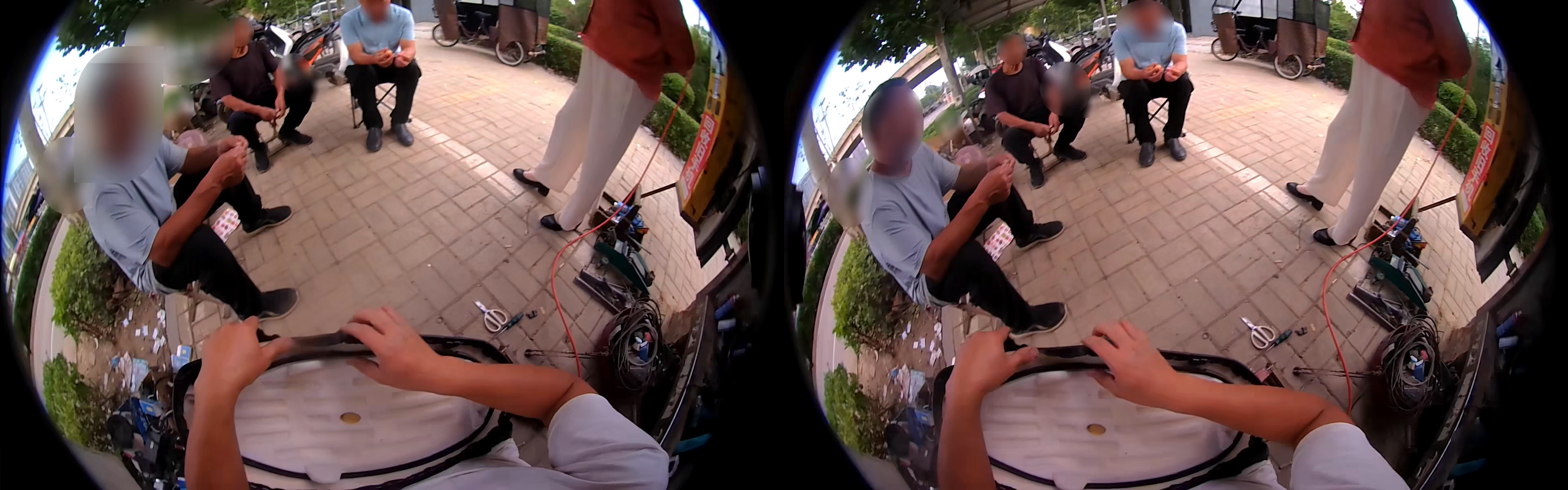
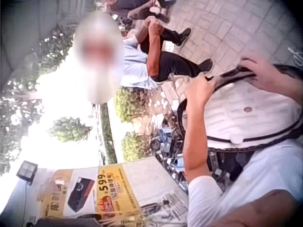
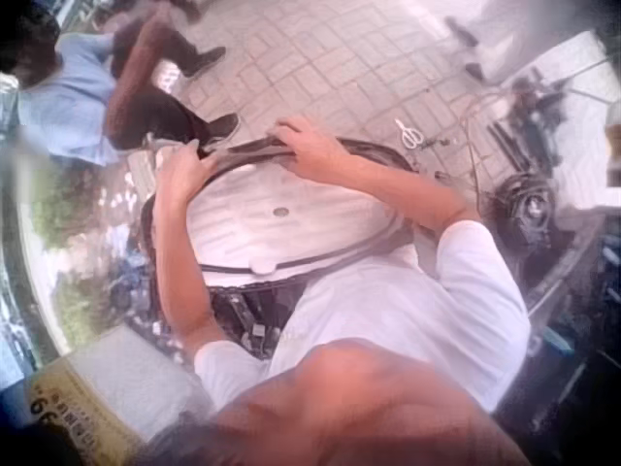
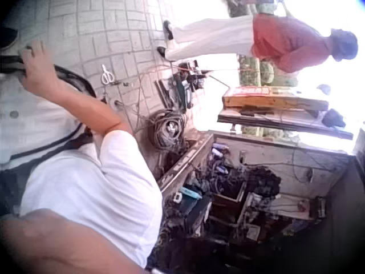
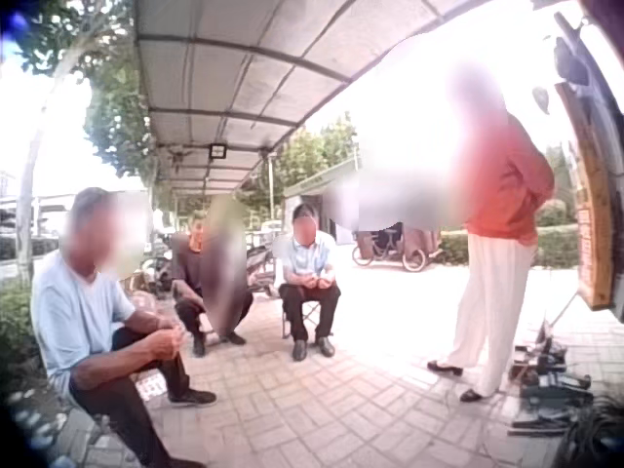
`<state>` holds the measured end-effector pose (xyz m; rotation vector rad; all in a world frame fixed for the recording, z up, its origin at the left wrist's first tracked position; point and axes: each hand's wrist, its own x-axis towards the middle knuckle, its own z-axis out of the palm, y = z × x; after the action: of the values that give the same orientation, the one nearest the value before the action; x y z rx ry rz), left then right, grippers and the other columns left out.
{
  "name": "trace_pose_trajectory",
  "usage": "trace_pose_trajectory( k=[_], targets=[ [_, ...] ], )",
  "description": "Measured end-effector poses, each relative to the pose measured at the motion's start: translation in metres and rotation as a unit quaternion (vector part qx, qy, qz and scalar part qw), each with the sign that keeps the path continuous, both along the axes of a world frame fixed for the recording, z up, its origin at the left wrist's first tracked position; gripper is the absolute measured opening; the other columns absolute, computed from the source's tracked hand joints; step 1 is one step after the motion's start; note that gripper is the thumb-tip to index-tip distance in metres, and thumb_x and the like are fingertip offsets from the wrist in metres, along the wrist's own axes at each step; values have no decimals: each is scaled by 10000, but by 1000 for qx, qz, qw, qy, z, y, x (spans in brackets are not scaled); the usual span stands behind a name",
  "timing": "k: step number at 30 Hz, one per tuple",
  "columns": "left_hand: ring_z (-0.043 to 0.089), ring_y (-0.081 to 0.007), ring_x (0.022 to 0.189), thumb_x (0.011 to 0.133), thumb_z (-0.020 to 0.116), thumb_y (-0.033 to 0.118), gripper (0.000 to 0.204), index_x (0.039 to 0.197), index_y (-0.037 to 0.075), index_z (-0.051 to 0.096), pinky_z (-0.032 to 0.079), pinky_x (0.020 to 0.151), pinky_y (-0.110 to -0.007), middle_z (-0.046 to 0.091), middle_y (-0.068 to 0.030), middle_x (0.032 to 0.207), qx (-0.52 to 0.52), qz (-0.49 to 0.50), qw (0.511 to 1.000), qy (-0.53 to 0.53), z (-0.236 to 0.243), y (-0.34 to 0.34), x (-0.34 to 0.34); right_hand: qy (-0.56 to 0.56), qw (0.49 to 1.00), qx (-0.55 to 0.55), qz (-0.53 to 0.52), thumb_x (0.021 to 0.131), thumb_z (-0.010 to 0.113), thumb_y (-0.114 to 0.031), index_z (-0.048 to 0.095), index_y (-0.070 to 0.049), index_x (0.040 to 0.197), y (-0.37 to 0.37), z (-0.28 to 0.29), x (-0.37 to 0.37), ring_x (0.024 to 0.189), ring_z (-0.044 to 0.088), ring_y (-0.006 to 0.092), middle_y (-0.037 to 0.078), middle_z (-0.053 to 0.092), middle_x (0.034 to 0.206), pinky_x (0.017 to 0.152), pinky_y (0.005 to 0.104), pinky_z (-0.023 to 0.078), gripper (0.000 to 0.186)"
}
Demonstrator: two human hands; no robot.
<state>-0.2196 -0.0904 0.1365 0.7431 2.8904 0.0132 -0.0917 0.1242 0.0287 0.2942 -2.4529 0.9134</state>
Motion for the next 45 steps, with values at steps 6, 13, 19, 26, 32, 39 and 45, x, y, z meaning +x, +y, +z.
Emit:
trace_pose_trajectory(
  k=[6,13,19,26,32,39,45],
  targets=[
    [680,-423,1011,800,694,637,777,1079,-88,681,533,882,-462,697,-295,1046,46,74,996,-4,17,-28,8,-24,993,105,36,749,823,-193,486,-81,1360,-20,12,-9,1133,550,352,144,526,1274,921,440,475,706],
    [703,-332,793,857,663,607,645,883,-36,715,530,728,-435,702,-217,795,-34,116,980,-161,24,-23,-21,-95,989,83,75,867,728,-216,533,-44,1090,-28,4,-55,858,663,363,156,646,972,697,458,534,342],
    [675,-407,785,868,577,347,432,881,-64,707,521,751,-461,689,-271,837,-16,63,987,-145,-8,-17,-47,-126,985,94,78,970,597,-239,569,-24,909,-22,-8,-61,779,664,377,161,661,813,661,484,529,225],
    [659,-454,872,867,551,196,315,966,-67,693,518,811,-476,689,-280,936,71,-27,991,-111,-20,-19,-52,-289,947,25,135,1026,521,-317,657,-13,1067,-14,11,-75,826,660,412,210,700,901,746,505,522,335],
    [676,-344,753,910,581,231,322,1040,-40,695,530,704,-428,694,-244,898,74,-5,986,-151,-11,-17,-49,-298,931,-30,210,1035,502,-345,675,-27,1180,-9,10,-86,921,654,420,245,698,962,819,485,514,390],
    [629,-198,671,936,619,325,381,982,-45,698,506,614,-371,687,-145,799,48,13,975,-218,-4,-4,-47,-345,916,-130,156,1037,501,-336,677,1,1038,-8,16,-77,880,638,426,246,681,939,787,484,498,381],
    [664,-350,757,939,593,284,335,931,-34,700,512,702,-444,686,-213,833,26,-23,984,-176,-13,-2,-53,-288,944,-104,125,1025,537,-264,656,27,975,-14,19,-80,745,588,389,238,653,828,709,443,483,319]
  ],
)
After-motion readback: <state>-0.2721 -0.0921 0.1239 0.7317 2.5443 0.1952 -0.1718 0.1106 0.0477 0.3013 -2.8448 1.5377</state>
